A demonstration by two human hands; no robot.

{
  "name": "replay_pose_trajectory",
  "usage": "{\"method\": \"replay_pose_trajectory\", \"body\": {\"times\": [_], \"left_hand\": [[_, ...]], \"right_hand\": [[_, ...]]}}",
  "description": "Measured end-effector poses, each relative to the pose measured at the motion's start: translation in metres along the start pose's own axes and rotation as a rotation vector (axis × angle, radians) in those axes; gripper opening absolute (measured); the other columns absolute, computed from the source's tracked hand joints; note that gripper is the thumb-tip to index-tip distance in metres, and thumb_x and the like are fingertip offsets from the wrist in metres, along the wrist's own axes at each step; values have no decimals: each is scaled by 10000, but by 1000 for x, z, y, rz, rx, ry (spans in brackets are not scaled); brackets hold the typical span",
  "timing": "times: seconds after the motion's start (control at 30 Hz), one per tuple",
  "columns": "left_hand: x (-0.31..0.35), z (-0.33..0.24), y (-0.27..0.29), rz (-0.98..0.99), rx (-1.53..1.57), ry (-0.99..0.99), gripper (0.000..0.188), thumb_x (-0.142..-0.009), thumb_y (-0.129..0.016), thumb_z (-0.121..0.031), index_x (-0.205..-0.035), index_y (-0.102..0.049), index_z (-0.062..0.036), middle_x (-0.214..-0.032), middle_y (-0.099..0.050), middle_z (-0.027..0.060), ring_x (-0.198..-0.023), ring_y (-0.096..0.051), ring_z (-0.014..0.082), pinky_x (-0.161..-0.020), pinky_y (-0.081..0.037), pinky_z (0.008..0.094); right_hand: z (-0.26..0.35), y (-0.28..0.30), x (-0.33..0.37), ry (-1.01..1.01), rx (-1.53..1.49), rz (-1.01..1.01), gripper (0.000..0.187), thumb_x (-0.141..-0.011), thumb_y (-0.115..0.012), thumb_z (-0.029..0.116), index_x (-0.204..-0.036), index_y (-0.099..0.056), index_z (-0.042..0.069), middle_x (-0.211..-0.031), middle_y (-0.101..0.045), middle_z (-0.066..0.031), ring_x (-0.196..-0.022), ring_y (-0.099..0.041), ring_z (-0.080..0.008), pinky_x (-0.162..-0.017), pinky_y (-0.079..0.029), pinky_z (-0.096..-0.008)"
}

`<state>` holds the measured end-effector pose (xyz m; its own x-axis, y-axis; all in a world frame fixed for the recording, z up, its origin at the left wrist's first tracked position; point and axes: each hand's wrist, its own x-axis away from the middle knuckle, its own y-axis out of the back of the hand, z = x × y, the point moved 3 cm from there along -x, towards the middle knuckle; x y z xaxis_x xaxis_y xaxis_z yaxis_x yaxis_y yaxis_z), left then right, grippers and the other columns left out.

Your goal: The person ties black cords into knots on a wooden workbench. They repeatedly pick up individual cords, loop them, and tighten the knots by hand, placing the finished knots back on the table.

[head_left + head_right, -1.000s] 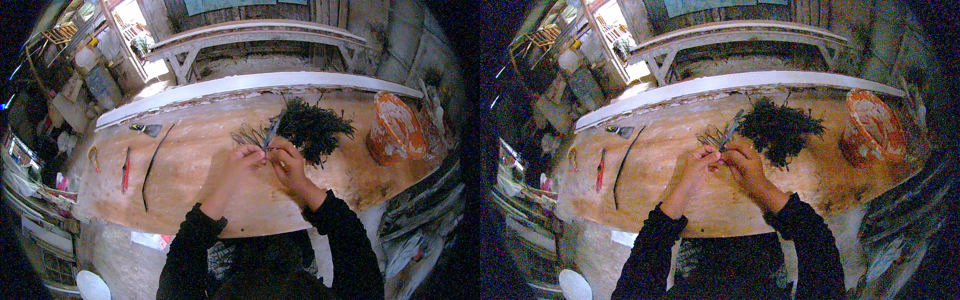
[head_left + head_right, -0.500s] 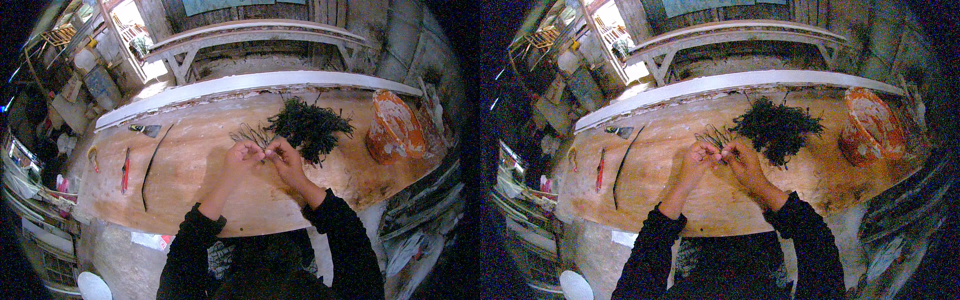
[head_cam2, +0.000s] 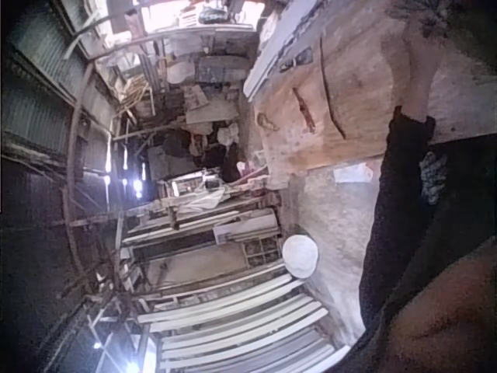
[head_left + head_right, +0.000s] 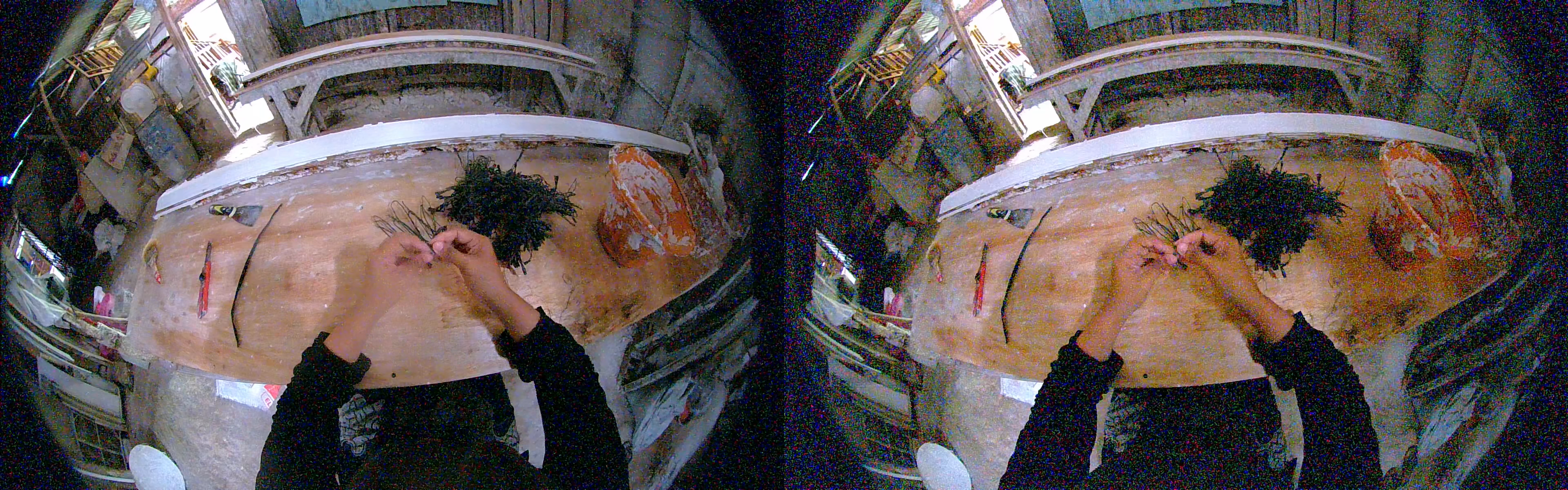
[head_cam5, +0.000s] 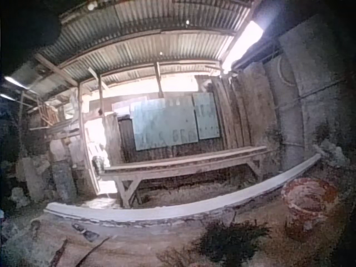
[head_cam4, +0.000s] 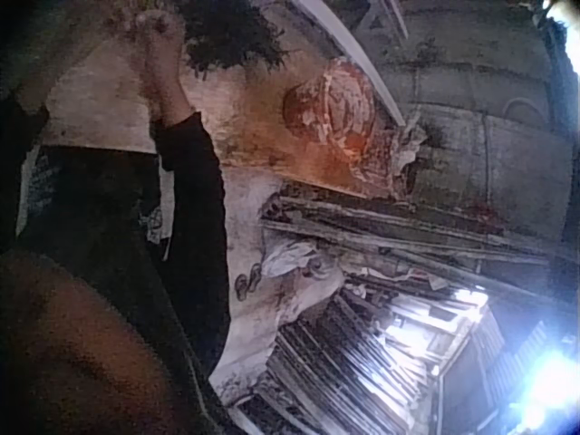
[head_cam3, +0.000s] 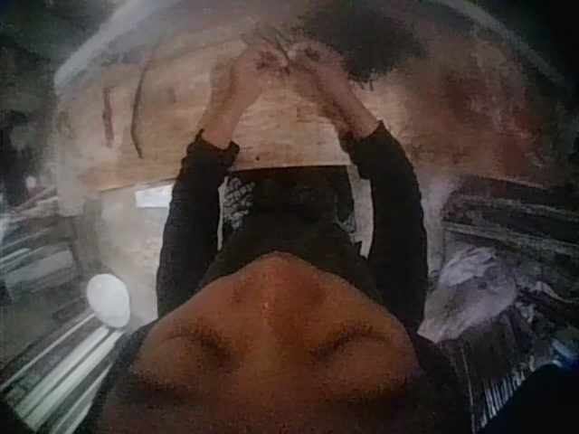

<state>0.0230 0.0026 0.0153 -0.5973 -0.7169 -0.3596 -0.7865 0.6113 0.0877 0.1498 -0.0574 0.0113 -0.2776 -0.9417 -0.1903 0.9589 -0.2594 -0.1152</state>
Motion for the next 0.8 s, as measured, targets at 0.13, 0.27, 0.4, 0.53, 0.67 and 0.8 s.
{"method": "replay_pose_trajectory", "body": {"times": [0.13,0.27,0.4,0.53,0.67,0.8], "left_hand": [[-3,3,3,-69,182,37,129,-696,-591,-10,-786,-521,-70,-732,-539,-1,-676,-519,87,-550,-430,214],[-2,-3,0,-92,-290,-202,141,-704,-593,-29,-819,-520,-67,-746,-552,15,-681,-530,98,-543,-440,230],[1,-20,-3,-46,-675,-360,149,-712,-596,-57,-838,-517,-57,-758,-555,31,-704,-539,110,-559,-451,237],[0,2,-3,-133,-146,-8,122,-724,-578,-45,-829,-516,-51,-773,-549,22,-696,-531,108,-578,-462,239],[-4,8,-1,-83,37,39,90,-742,-554,-39,-817,-504,-39,-746,-526,16,-678,-518,101,-567,-466,228],[-6,6,-3,26,187,48,65,-757,-542,-56,-790,-497,-23,-712,-507,19,-679,-514,96,-557,-465,213]], "right_hand": [[6,-2,1,73,74,68,124,-729,-585,90,-831,-575,21,-805,-571,-25,-733,-524,-95,-680,-407,-217],[-6,4,-1,153,194,38,88,-729,-572,61,-803,-557,18,-782,-552,-23,-741,-510,-101,-684,-402,-223],[8,-4,1,332,523,10,68,-724,-565,54,-751,-510,23,-742,-510,-35,-721,-483,-126,-646,-389,-242],[7,-5,2,371,606,-13,95,-724,-559,71,-733,-472,33,-720,-479,-52,-699,-458,-144,-623,-371,-258],[3,-7,2,297,395,59,66,-751,-520,73,-771,-465,42,-728,-477,-24,-716,-456,-124,-643,-370,-235],[-12,-5,1,-15,-201,150,59,-761,-502,65,-807,-466,57,-758,-493,-7,-738,-479,-111,-673,-388,-226]]}}
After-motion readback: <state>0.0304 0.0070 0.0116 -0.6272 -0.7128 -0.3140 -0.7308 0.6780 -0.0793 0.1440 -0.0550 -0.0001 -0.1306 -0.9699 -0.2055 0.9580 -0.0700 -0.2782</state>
